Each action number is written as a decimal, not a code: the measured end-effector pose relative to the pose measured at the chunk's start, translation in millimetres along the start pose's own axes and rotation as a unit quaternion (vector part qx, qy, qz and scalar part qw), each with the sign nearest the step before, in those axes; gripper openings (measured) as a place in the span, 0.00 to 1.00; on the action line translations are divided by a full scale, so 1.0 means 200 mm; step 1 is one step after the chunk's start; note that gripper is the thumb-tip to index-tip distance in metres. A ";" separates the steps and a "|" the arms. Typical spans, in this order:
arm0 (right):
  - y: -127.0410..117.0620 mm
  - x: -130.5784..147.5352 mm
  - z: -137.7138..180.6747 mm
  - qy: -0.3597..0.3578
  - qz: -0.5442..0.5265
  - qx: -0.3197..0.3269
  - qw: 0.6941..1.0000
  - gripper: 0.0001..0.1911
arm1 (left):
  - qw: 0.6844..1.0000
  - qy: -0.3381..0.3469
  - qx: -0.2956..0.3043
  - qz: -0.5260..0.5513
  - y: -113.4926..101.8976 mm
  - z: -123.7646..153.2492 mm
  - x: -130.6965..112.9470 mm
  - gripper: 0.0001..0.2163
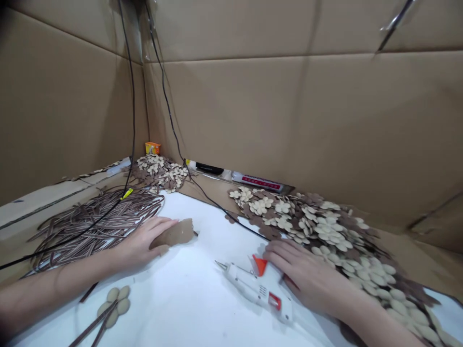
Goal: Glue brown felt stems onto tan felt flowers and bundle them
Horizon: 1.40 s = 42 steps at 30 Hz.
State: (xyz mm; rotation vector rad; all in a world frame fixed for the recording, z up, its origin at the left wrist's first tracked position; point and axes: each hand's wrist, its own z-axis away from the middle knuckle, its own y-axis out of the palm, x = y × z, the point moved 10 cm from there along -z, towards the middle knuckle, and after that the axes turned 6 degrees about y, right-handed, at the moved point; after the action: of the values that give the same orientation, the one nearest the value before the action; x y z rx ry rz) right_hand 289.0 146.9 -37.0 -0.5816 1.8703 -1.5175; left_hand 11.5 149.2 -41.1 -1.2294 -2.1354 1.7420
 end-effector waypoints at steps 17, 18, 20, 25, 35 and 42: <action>0.00 0.22 -0.29 0.052 -0.228 -0.096 0.968 0.09 | 0.997 0.057 -0.014 0.047 -0.01 -0.02 -0.03 0.29; 0.01 0.23 -0.30 0.054 -0.225 -0.099 0.968 0.08 | 0.997 0.058 -0.014 0.048 -0.01 -0.02 -0.03 0.29; 0.02 0.23 -0.30 0.059 -0.221 -0.099 0.969 0.07 | 0.997 0.059 -0.016 0.049 -0.01 -0.02 -0.04 0.29; 0.05 0.22 -0.30 0.061 -0.218 -0.087 0.970 0.06 | 0.997 0.055 -0.011 0.051 -0.01 -0.02 -0.04 0.29; 0.03 0.22 -0.31 0.074 -0.231 -0.075 0.967 0.05 | 0.998 0.034 0.003 0.049 -0.01 -0.03 -0.02 0.27; 0.03 0.21 -0.31 0.082 -0.238 -0.076 0.965 0.07 | 0.999 0.025 0.012 0.044 0.00 -0.04 -0.02 0.27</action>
State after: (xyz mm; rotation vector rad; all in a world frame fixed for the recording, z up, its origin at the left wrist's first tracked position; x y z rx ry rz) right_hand 214.9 161.0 -44.5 -1.0669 2.0866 -1.7729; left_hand 18.2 151.8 -37.2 -1.3651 -2.0553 1.7461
